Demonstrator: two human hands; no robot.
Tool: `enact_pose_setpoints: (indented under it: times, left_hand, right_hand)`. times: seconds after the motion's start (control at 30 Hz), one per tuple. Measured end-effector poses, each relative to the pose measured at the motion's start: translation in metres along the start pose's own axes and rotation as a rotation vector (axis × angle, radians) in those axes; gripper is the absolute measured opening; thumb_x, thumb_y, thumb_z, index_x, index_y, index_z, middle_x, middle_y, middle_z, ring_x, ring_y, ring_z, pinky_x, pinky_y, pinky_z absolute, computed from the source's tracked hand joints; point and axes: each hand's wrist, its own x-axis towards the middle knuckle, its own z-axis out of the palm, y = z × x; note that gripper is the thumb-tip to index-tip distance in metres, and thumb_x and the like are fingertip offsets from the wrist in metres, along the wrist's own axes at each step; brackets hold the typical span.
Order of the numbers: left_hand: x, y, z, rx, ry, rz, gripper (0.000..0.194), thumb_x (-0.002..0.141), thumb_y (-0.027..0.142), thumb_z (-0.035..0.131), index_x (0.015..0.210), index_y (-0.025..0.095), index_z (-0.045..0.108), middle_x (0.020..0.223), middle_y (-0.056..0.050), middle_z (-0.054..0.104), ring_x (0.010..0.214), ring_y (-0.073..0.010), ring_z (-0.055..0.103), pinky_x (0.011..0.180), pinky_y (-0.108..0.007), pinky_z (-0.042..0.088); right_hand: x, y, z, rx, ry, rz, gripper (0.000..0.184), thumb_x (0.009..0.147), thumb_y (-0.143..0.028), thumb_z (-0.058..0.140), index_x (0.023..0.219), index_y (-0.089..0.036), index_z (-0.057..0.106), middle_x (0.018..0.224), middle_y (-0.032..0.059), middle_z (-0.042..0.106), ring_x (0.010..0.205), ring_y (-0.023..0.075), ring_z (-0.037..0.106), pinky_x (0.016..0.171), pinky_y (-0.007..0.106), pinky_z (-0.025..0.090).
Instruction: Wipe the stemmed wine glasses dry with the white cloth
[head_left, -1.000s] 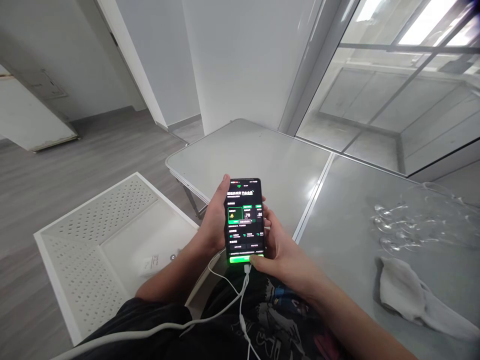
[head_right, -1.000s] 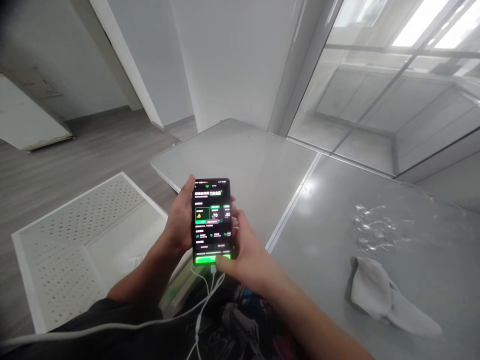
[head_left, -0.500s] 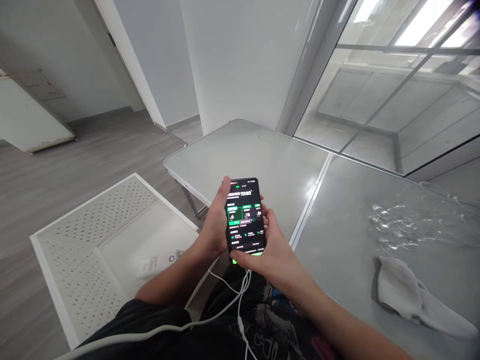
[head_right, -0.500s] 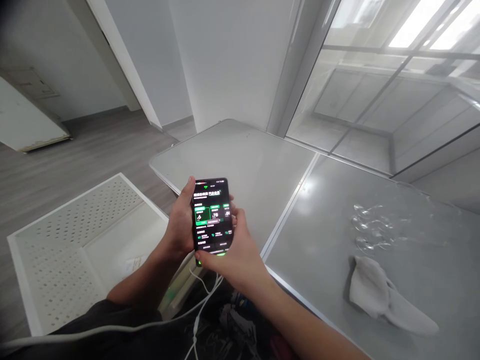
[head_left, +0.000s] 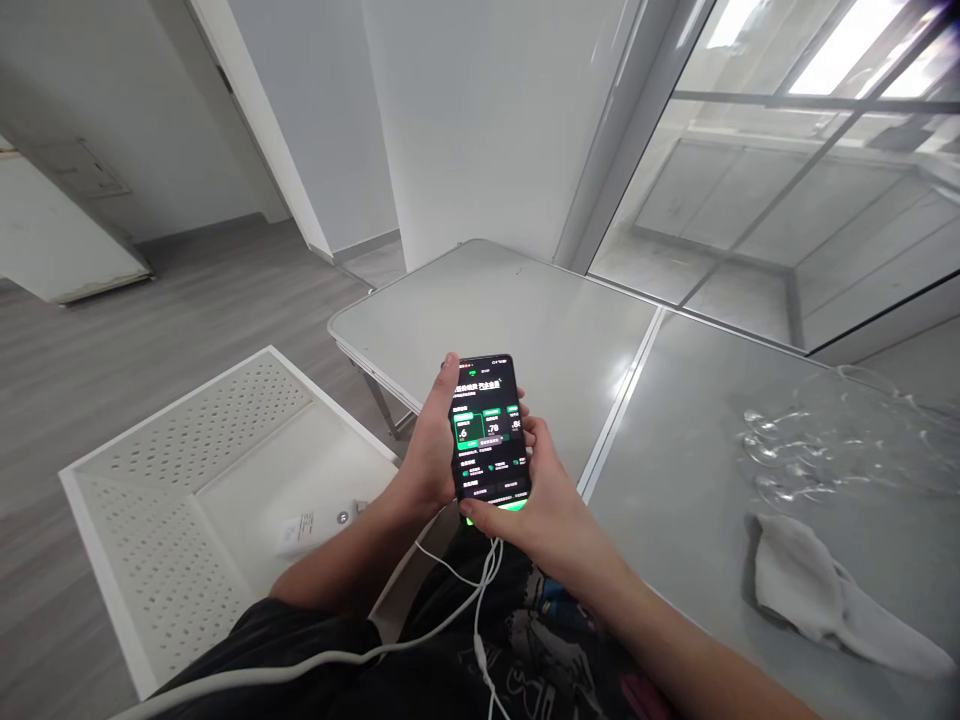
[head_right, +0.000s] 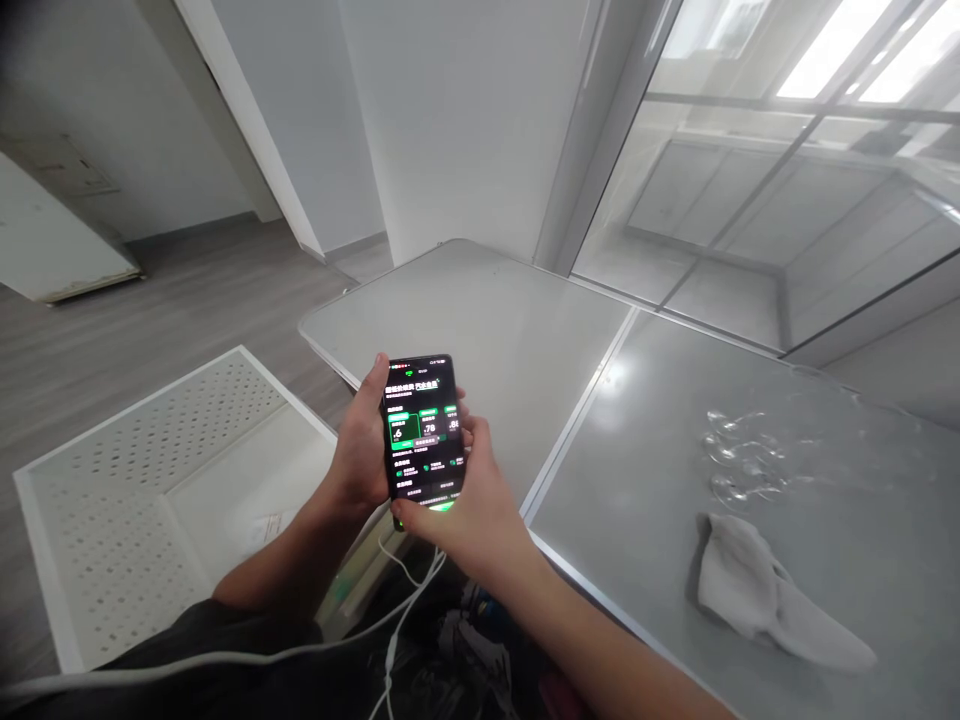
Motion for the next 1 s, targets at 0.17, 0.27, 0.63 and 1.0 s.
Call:
enact_pose_setpoints:
  times: [0.17, 0.27, 0.63, 1.0]
  left_hand:
    - [0.0000, 0.0009, 0.0002, 0.006, 0.003, 0.000, 0.072, 0.089, 0.073, 0.054, 0.111, 0.007, 0.072, 0.088, -0.016, 0.077, 0.082, -0.0300, 0.077, 0.078, -0.044, 0.062]
    - [0.0003, 0.0029, 0.0000, 0.006, -0.021, -0.022, 0.073, 0.089, 0.074, 0.052, 0.109, 0.007, 0.072, 0.087, -0.016, 0.076, 0.081, -0.0299, 0.076, 0.078, -0.044, 0.062]
    - [0.0009, 0.0006, 0.0006, 0.006, 0.004, 0.017, 0.069, 0.090, 0.070, 0.054, 0.112, 0.008, 0.072, 0.087, -0.016, 0.077, 0.082, -0.0301, 0.077, 0.077, -0.044, 0.062]
    - [0.0013, 0.0030, -0.0028, 0.014, -0.032, 0.014, 0.069, 0.090, 0.071, 0.054, 0.111, 0.007, 0.072, 0.092, -0.017, 0.076, 0.082, -0.0296, 0.076, 0.076, -0.043, 0.063]
  right_hand:
    - [-0.0001, 0.0008, -0.0023, 0.059, -0.043, 0.000, 0.082, 0.072, -0.026, 0.084, 0.137, -0.031, 0.035, 0.129, 0.0075, 0.062, 0.104, 0.0276, 0.070, 0.087, 0.044, 0.060]
    - [-0.0005, 0.0015, -0.0045, 0.156, -0.084, -0.038, 0.061, 0.083, -0.030, 0.073, 0.134, -0.030, 0.039, 0.126, 0.0075, 0.063, 0.108, 0.0277, 0.068, 0.088, 0.044, 0.060]
    - [-0.0012, -0.0060, -0.0031, 0.059, -0.035, 0.030, 0.090, 0.065, -0.029, 0.089, 0.137, -0.031, 0.035, 0.131, 0.0091, 0.059, 0.107, 0.0307, 0.067, 0.087, 0.047, 0.060]
    - [-0.0017, 0.0026, -0.0076, 0.260, -0.129, -0.015, 0.057, 0.088, -0.030, 0.069, 0.137, -0.030, 0.041, 0.128, 0.0074, 0.059, 0.114, 0.0286, 0.064, 0.086, 0.043, 0.059]
